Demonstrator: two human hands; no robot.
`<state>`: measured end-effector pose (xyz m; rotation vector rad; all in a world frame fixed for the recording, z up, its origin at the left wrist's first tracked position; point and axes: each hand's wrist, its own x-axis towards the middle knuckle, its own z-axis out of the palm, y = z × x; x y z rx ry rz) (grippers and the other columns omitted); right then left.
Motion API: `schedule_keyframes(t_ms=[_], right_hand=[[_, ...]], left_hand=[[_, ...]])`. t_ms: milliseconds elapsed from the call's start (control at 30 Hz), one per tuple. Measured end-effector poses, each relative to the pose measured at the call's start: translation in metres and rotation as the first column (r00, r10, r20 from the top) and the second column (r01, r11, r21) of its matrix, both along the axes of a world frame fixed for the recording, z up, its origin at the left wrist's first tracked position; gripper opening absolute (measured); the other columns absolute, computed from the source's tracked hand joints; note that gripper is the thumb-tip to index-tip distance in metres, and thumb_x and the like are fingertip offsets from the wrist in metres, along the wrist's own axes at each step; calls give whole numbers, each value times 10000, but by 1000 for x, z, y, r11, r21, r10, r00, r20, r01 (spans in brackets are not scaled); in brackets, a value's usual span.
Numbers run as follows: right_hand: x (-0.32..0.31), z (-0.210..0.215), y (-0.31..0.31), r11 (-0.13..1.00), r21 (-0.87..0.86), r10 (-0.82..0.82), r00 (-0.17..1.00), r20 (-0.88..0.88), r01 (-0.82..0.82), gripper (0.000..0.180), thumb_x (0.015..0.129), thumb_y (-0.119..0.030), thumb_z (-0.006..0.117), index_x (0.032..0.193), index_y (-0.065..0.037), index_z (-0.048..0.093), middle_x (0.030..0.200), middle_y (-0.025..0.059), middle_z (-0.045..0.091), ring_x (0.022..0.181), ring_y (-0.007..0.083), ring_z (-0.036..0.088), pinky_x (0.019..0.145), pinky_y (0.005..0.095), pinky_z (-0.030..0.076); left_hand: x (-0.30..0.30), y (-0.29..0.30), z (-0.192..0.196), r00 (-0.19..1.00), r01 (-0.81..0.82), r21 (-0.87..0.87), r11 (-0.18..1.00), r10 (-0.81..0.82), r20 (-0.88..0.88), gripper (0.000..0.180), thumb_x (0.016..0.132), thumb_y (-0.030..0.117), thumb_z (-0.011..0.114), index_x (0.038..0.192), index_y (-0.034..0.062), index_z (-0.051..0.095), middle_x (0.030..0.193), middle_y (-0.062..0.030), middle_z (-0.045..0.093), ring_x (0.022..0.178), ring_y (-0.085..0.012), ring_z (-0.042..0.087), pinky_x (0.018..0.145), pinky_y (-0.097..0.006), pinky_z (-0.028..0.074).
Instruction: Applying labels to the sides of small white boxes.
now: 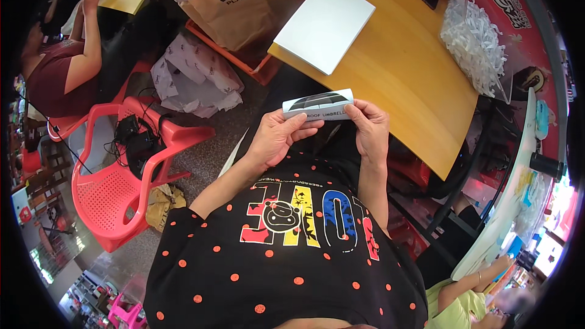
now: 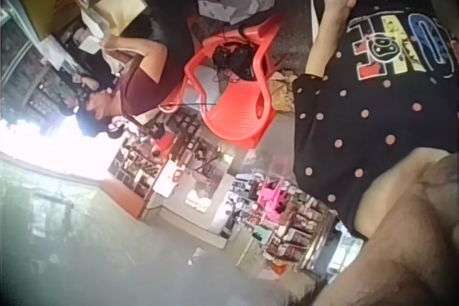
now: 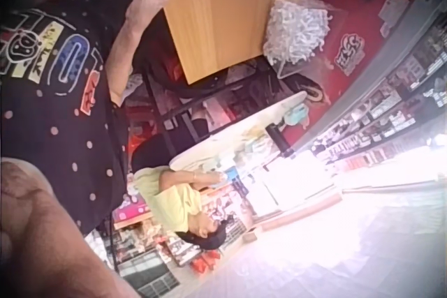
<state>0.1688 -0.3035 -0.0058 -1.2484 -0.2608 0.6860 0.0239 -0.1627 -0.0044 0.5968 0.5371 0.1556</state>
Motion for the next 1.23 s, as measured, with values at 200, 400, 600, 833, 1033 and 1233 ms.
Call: schedule_keyframes(t_ms=[200, 400, 600, 833, 1033, 1233], right_hand=[[1, -9, -2, 1000, -18, 4, 1000, 19, -4, 133, 849, -30, 670, 945, 60, 687, 824, 55, 683, 719, 76, 590, 672, 196, 453], [2, -8, -4, 1000, -16, 15, 1000, 20, -14, 123, 851, -36, 670, 933, 52, 690, 827, 54, 685, 730, 75, 593, 687, 201, 460], [-1, -5, -2, 1000, 8, 30, 999, -11, -30, 124, 851, -36, 667, 936, 52, 689, 843, 62, 691, 753, 90, 611, 724, 215, 477], [-4, 16, 0, 988, -118, 83, 990, -113, -97, 174, 833, -47, 683, 990, 26, 684, 806, 18, 674, 591, 9, 498, 515, 161, 365], [-7, 6, 0, 985, -137, 88, 992, -92, -100, 173, 827, -61, 691, 986, 6, 687, 693, -27, 626, 484, -11, 382, 432, 162, 261], [-6, -8, 0, 990, -111, 91, 996, 7, -90, 170, 842, -80, 680, 987, 8, 688, 679, -24, 632, 481, -4, 404, 430, 167, 271]], left_hand=[[-1, 1, -4, 1000, 14, 16, 1000, -14, -14, 253, 955, 70, 521, 1182, -35, 564, 1130, -176, 628, 988, -256, 662, 755, -260, 600], [0, 1, -3, 1000, 19, 18, 1000, -19, -5, 254, 958, 90, 522, 1168, -48, 561, 1120, -185, 631, 977, -266, 666, 770, -283, 595], [2, -2, -1, 996, -60, 155, 986, 50, 71, 260, 968, 97, 501, 1145, -84, 559, 1094, -208, 638, 964, -280, 670, 836, -336, 572], [2, -1, -1, 996, -61, 242, 968, 43, 75, 268, 967, 110, 508, 1135, -88, 573, 1063, -210, 651, 950, -273, 675, 833, -335, 566], [2, -3, 2, 998, -44, 300, 953, 32, 46, 266, 964, 107, 508, 1134, -86, 574, 1060, -205, 653, 948, -271, 676, 824, -339, 568], [3, 3, 0, 997, -34, 219, 975, 19, 71, 258, 960, 102, 512, 1153, -55, 580, 1084, -191, 651, 975, -269, 668, 824, -326, 567]])
